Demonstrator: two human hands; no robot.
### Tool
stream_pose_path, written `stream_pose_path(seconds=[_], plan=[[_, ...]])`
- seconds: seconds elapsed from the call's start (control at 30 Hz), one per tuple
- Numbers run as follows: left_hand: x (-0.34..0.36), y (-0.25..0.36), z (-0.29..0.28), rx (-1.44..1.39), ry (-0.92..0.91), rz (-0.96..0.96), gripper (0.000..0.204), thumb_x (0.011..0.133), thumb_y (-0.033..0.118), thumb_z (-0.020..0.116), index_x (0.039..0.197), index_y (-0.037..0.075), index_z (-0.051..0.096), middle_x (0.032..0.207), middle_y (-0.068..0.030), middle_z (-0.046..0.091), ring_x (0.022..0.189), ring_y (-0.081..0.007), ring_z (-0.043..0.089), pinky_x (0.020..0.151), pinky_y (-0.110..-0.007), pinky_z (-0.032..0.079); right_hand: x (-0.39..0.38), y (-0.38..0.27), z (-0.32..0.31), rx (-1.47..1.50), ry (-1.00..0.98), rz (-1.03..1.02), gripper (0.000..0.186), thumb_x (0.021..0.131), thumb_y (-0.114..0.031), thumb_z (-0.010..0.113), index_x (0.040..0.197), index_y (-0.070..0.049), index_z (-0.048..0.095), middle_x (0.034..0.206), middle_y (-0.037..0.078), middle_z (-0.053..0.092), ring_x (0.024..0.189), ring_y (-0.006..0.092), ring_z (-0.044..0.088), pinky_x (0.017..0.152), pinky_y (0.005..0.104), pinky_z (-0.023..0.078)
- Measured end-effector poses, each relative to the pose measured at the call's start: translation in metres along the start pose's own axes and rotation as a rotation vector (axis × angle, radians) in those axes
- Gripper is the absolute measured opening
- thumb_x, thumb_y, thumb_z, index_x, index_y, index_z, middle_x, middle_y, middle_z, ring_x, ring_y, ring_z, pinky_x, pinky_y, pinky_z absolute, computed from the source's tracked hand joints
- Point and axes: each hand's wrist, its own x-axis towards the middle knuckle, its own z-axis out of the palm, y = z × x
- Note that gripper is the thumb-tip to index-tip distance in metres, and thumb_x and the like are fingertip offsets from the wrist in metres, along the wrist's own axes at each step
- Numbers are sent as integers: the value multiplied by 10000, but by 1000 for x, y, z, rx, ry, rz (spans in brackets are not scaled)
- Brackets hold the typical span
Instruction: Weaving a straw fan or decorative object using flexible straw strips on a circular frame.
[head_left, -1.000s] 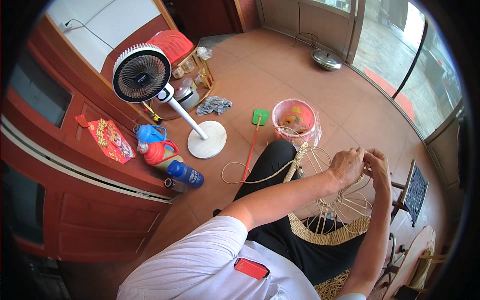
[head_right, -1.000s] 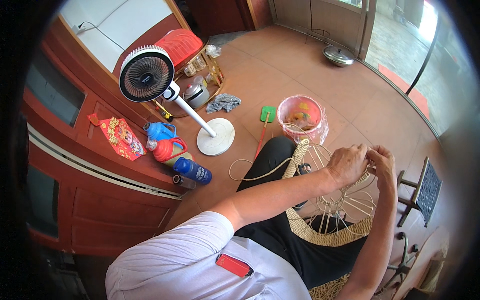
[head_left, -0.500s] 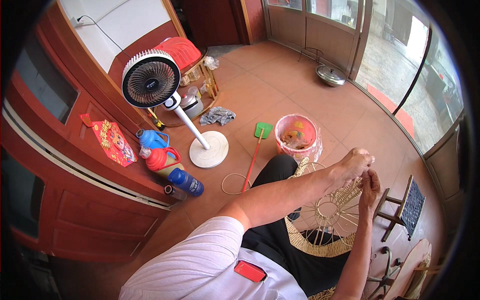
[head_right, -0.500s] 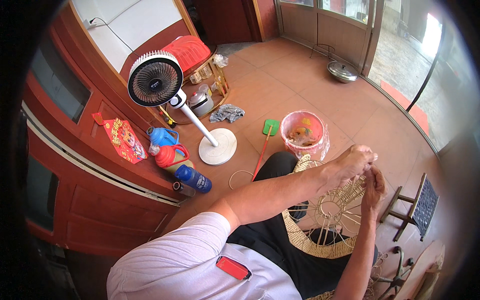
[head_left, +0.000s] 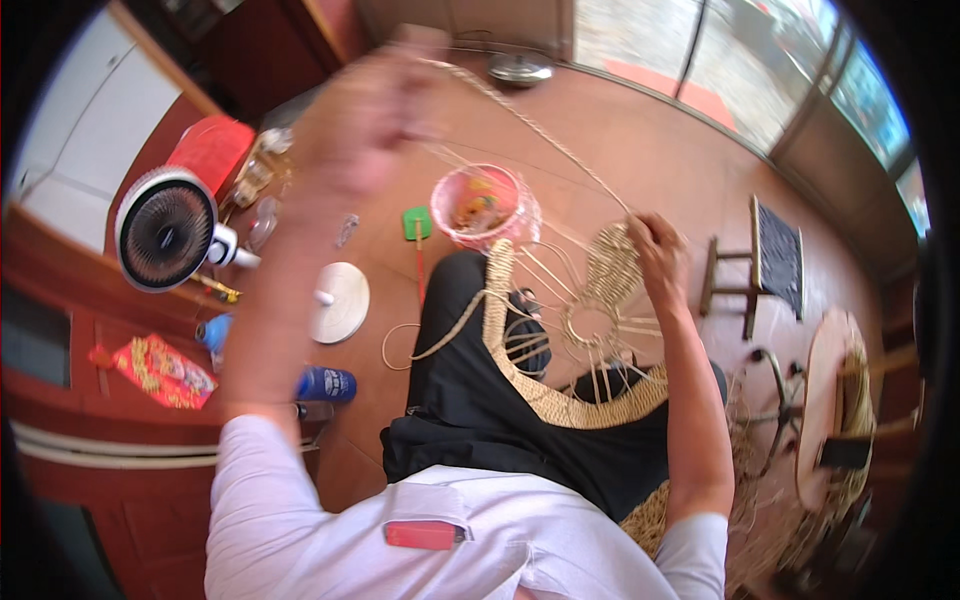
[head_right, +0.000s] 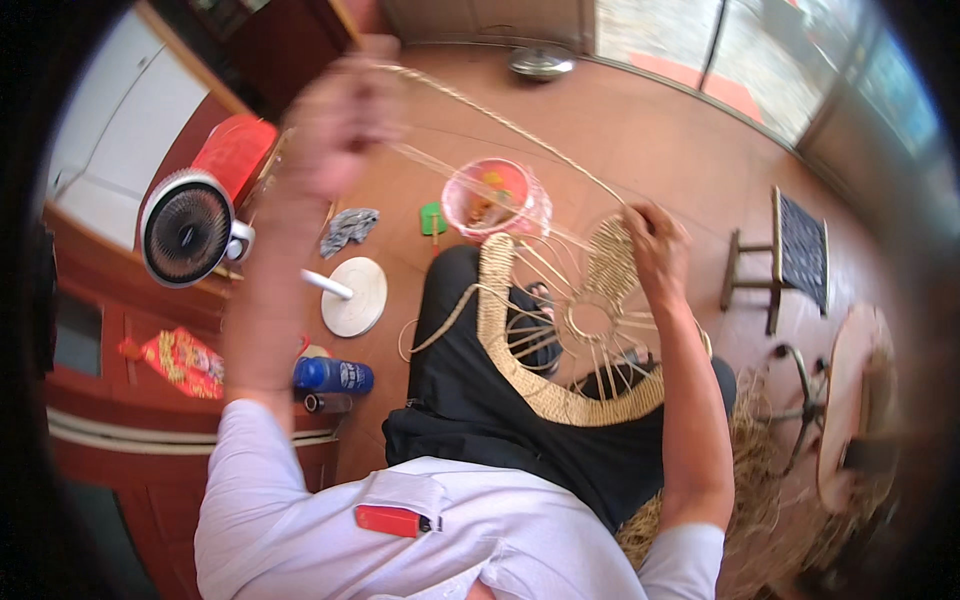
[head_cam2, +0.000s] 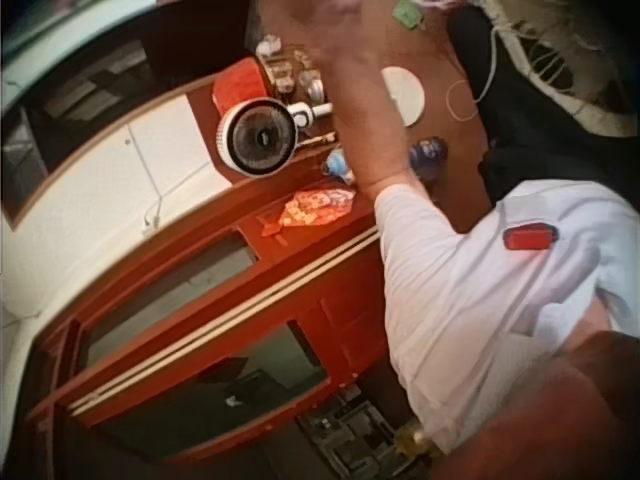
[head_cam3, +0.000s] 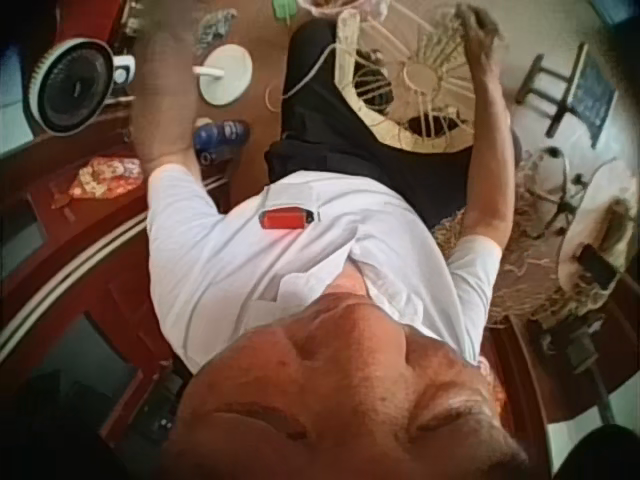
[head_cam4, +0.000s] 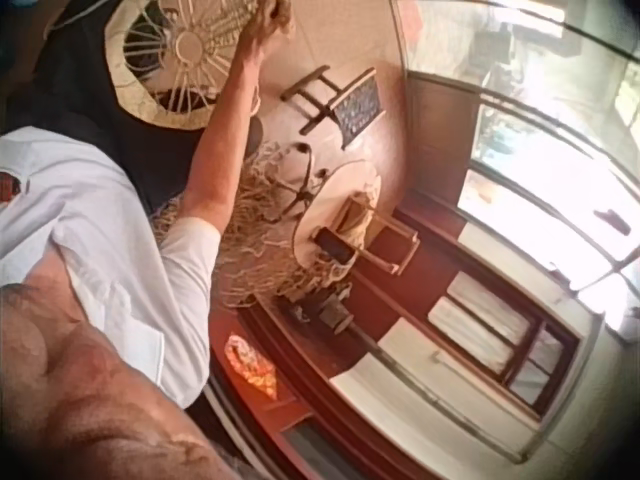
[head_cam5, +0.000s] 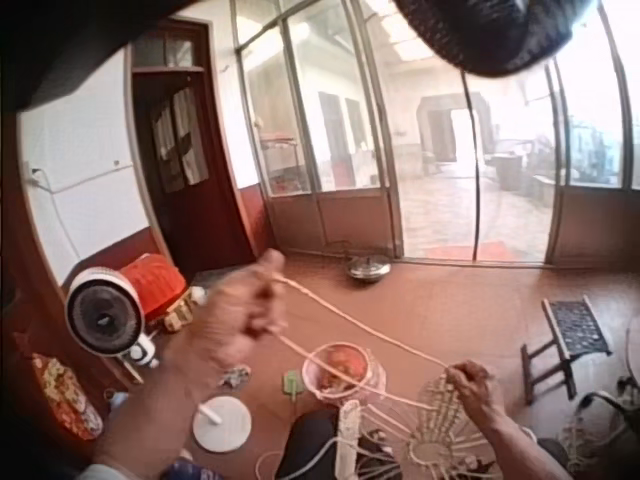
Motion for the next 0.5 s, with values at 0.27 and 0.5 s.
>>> stream_pose_path(seconds=[0.27,0.5], plan=[[-107,313,-228,652,985,483,261,1014,270,800,1143,68,697,588,74,291,444,-54,269,480,-245,270,12,14,9,-15,23,-16,296,979,-308,720,1014,-32,819,852,127,796,804,243,778,777,376,589],[-227,557,-331,1032,1273,635,323,985,389,792,1160,120,757,682,46,276,562,-113,243,543,-324,214,14,23,25,37,40,9,276,968,-306,723,1014,-54,823,840,125,791,787,258,772,780,389,593]])
